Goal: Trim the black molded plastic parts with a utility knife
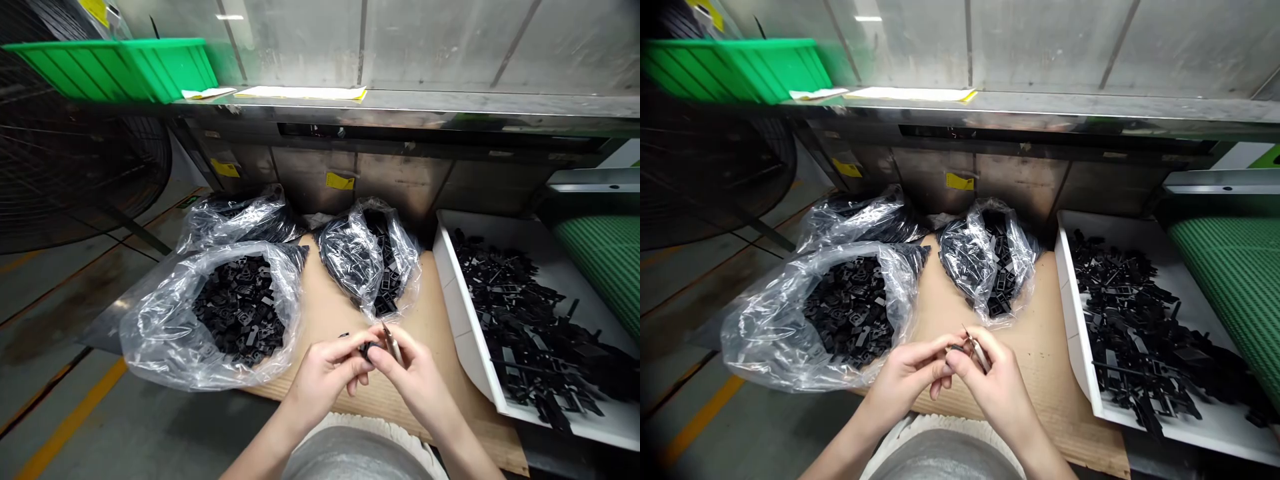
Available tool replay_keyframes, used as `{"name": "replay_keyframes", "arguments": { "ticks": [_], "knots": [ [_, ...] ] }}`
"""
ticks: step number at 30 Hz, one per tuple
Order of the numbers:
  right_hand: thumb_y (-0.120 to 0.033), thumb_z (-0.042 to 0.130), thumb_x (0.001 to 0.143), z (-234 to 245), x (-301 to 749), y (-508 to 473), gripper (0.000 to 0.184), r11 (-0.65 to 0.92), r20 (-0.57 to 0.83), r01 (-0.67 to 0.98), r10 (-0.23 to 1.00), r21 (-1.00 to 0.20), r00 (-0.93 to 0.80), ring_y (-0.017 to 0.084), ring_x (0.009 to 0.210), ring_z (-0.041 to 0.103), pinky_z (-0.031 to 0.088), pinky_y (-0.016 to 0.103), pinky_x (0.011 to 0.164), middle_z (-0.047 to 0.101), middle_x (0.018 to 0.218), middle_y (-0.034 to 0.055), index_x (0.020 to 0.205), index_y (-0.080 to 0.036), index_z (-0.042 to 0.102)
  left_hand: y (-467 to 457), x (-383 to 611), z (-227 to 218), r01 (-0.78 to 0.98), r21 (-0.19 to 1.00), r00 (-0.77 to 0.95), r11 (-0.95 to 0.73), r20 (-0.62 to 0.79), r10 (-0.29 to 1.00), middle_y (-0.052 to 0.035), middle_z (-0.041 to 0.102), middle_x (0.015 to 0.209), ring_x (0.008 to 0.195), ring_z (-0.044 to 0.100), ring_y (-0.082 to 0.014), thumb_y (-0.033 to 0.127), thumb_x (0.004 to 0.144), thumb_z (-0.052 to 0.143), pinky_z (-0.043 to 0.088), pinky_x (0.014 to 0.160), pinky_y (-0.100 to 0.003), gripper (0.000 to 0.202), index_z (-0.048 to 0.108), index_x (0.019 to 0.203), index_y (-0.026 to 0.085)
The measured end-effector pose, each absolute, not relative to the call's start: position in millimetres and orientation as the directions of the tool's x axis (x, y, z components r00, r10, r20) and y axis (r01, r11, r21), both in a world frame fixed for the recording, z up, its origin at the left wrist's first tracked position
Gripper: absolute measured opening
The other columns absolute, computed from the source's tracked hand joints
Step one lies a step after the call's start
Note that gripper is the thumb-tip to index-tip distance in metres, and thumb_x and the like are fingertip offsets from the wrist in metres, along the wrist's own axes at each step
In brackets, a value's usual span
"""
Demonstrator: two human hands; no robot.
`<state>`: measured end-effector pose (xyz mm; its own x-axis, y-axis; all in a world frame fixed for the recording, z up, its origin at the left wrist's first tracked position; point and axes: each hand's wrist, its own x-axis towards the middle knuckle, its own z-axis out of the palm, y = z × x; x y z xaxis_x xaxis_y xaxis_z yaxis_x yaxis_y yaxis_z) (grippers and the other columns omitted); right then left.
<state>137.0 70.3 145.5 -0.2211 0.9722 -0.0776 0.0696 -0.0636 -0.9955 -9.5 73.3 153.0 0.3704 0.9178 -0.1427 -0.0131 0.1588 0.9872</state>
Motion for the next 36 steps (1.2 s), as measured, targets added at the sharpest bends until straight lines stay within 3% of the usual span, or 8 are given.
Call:
{"name": "replay_keyframes", "arguments": {
  "ticks": [4, 9, 15, 20, 24, 29, 33, 36],
  "knots": [
    [-0.035, 0.047, 0.082, 149.4, 135.7, 70.6, 0.023, 0.016, -0.015, 0.133, 0.973, -0.991, -0.230, 0.014, 0.068, 0.053, 0.040, 0.023, 0.064, 0.058, 0.068, 0.0002, 0.077, -0.017, 0.060, 72.8, -10.2, 152.9, -0.027, 0.984, 0.370, 0.178, -0.156, 0.916, 0.0036, 0.049, 0.054, 0.046, 0.041, -0.0071, 0.011, 0.075, 0.053, 0.036, 0.045, -0.017, 0.032, 0.063, 0.105, 0.018],
    [-0.032, 0.057, 0.076, 147.6, 137.7, 66.3, 0.022, 0.073, 0.014, 0.228, 0.968, -0.971, -0.249, 0.011, 0.057, 0.048, 0.038, 0.022, 0.054, 0.060, 0.077, 0.0001, 0.093, -0.019, 0.063, 71.2, -16.0, 149.1, -0.038, 0.980, 0.367, 0.194, -0.167, 0.915, 0.0029, 0.051, 0.055, 0.045, 0.043, -0.0077, 0.016, 0.076, 0.054, 0.039, 0.047, -0.020, 0.029, 0.063, 0.104, 0.016],
    [-0.034, 0.046, 0.083, 148.7, 137.9, 67.3, 0.025, 0.064, 0.037, 0.085, 0.958, -0.994, -0.284, 0.009, 0.053, 0.046, 0.037, 0.019, 0.051, 0.056, 0.061, -0.0026, 0.079, -0.019, 0.065, 70.4, -14.2, 153.1, -0.023, 0.986, 0.407, 0.162, -0.139, 0.903, 0.0027, 0.052, 0.058, 0.051, 0.046, -0.0098, 0.016, 0.077, 0.054, 0.041, 0.052, -0.021, 0.025, 0.064, 0.099, 0.017],
    [-0.038, 0.048, 0.081, 144.5, 145.9, 59.4, 0.025, 0.040, 0.034, 0.133, 0.998, -0.990, -0.053, 0.010, 0.053, 0.047, 0.038, 0.021, 0.052, 0.054, 0.059, -0.0017, 0.081, -0.019, 0.064, 70.9, -12.8, 157.2, 0.070, 0.998, 0.431, -0.001, -0.030, 0.902, -0.0024, 0.056, 0.078, 0.072, 0.051, -0.0158, 0.022, 0.079, 0.054, 0.039, 0.069, -0.025, 0.013, 0.063, 0.086, 0.015],
    [-0.043, 0.051, 0.078, 140.2, 151.5, 59.9, 0.033, -0.082, -0.084, 0.174, 0.996, -0.981, -0.007, 0.013, 0.061, 0.051, 0.040, 0.024, 0.058, 0.054, 0.065, -0.0009, 0.098, -0.019, 0.060, 68.8, -10.4, 155.6, 0.052, 0.997, 0.321, 0.058, -0.071, 0.945, 0.0021, 0.051, 0.067, 0.063, 0.051, -0.0125, 0.026, 0.083, 0.048, 0.039, 0.064, -0.023, 0.013, 0.050, 0.075, 0.017],
    [-0.038, 0.050, 0.080, 145.0, 142.1, 69.0, 0.027, -0.070, -0.082, 0.062, 0.972, -0.996, -0.221, 0.015, 0.075, 0.055, 0.043, 0.025, 0.069, 0.059, 0.077, 0.0020, 0.092, -0.016, 0.059, 62.5, -5.9, 149.3, 0.068, 0.997, 0.376, 0.041, -0.064, 0.924, 0.0010, 0.054, 0.081, 0.063, 0.050, -0.0103, 0.019, 0.084, 0.047, 0.040, 0.064, -0.023, 0.008, 0.053, 0.089, 0.020],
    [-0.033, 0.051, 0.081, 145.8, 134.5, 65.0, 0.019, 0.073, 0.036, 0.188, 0.981, -0.979, -0.191, 0.012, 0.063, 0.051, 0.041, 0.022, 0.058, 0.058, 0.076, 0.0011, 0.084, -0.019, 0.063, 60.8, -8.5, 143.0, -0.082, 0.987, 0.299, 0.138, -0.108, 0.948, -0.0003, 0.058, 0.091, 0.078, 0.054, -0.0146, 0.017, 0.076, 0.059, 0.043, 0.072, -0.026, 0.038, 0.041, 0.108, 0.026],
    [-0.033, 0.050, 0.082, 144.1, 138.2, 59.9, 0.019, 0.152, 0.097, 0.251, 0.971, -0.956, -0.218, 0.013, 0.071, 0.054, 0.044, 0.021, 0.061, 0.058, 0.082, 0.0020, 0.094, -0.021, 0.059, 63.4, -11.6, 145.8, -0.001, 0.997, 0.266, 0.078, -0.075, 0.961, -0.0011, 0.061, 0.089, 0.086, 0.055, -0.0169, 0.018, 0.076, 0.060, 0.042, 0.078, -0.026, 0.028, 0.052, 0.102, 0.023]
  ]
}}
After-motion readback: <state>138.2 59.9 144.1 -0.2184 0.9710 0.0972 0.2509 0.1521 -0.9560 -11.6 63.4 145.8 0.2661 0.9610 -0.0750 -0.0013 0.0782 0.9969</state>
